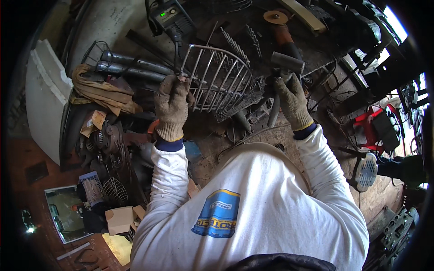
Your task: The person uses a hammer to straighten the metal bars of a hemispherical cage on a workbench.
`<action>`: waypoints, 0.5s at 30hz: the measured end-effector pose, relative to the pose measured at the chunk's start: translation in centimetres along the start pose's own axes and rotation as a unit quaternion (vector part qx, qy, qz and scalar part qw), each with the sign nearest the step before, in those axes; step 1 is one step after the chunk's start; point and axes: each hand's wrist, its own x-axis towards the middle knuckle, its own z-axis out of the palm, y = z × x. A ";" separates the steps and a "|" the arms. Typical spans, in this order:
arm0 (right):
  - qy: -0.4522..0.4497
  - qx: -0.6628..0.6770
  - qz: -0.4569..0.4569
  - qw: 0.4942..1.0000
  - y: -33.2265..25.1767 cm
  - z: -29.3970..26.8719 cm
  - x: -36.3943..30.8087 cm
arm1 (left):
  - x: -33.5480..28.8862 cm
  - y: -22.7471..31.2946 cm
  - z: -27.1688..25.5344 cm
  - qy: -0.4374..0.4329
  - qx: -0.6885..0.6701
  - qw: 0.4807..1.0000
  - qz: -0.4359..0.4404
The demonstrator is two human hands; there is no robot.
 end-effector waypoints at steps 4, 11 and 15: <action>-0.026 0.042 -0.001 0.999 -0.9 0.5 -1.1 | 1.1 -1.1 0.0 -0.017 0.065 0.993 0.094; -0.056 0.050 0.033 0.997 0.0 0.6 -1.5 | 3.7 -2.4 -0.9 -0.070 0.177 0.959 0.209; -0.065 -0.006 0.045 0.997 1.6 0.3 -0.9 | 4.7 -3.4 -0.8 -0.096 0.100 0.974 0.177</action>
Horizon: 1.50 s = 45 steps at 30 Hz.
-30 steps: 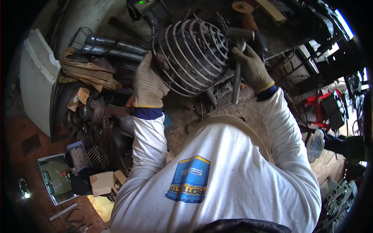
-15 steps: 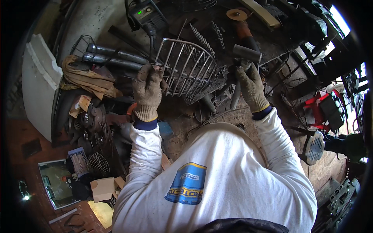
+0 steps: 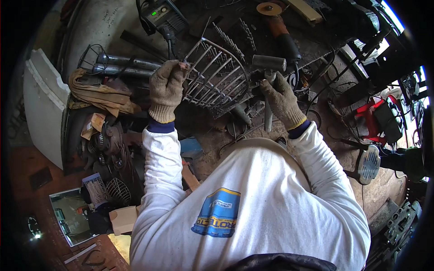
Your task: The person uses a hammer to straighten the metal bars of a hemispherical cage on a workbench.
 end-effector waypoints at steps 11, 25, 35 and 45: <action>0.002 -0.055 -0.002 0.998 1.4 -0.3 0.4 | 0.1 -1.6 -1.8 0.005 -0.147 0.987 -0.063; 0.013 -0.086 0.077 0.993 0.3 0.0 0.0 | 1.4 -1.6 -2.6 -0.012 0.030 0.998 -0.049; -0.001 -0.064 0.089 0.994 0.7 0.1 0.6 | 3.2 -1.1 -2.7 -0.062 0.041 0.987 -0.145; 0.001 -0.074 0.090 0.993 0.4 0.7 0.6 | 4.6 -0.3 -1.5 -0.145 0.072 0.968 -0.189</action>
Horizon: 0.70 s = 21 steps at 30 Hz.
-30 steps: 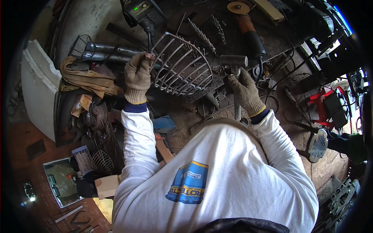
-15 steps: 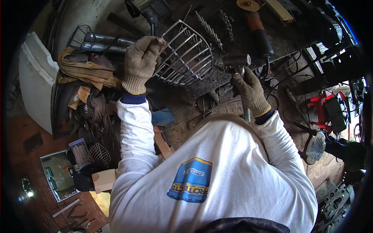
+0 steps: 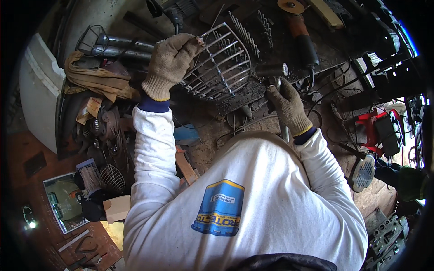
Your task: The person uses a hammer to straighten the metal bars of a hemispherical cage on a workbench.
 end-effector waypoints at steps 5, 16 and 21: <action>0.007 -0.021 -0.005 1.000 0.2 0.0 0.1 | 0.2 -1.0 0.1 0.000 -0.066 0.997 0.036; 0.003 -0.046 -0.039 0.998 -1.8 0.6 -0.2 | 0.6 -3.1 -1.3 -0.033 -0.188 0.976 0.103; -0.005 -0.068 -0.042 0.997 -2.0 1.1 0.6 | 1.4 -4.0 -2.0 -0.044 -0.273 0.956 0.099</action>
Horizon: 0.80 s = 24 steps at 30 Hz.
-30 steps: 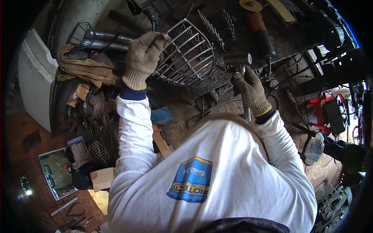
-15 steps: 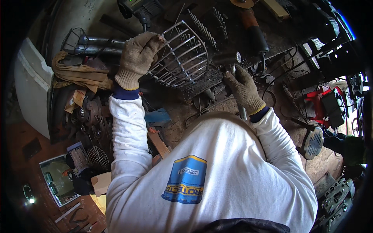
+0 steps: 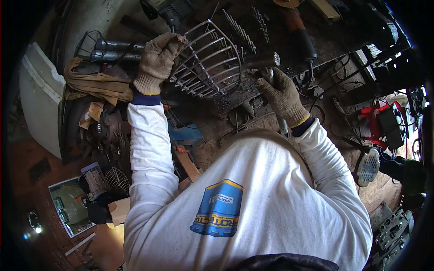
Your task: The person uses a hammer to straighten the metal bars of a hemispherical cage on a workbench.
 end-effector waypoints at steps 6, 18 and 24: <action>0.005 0.002 0.009 1.000 0.6 1.4 0.4 | 1.1 -0.6 -1.1 0.028 0.054 0.998 -0.027; 0.008 0.014 0.038 0.999 0.8 1.7 -0.2 | 3.2 -0.4 -0.4 0.027 0.070 0.993 -0.089; 0.013 0.026 0.043 0.999 1.1 0.8 -0.3 | 2.1 0.3 -0.6 0.061 0.121 0.989 -0.050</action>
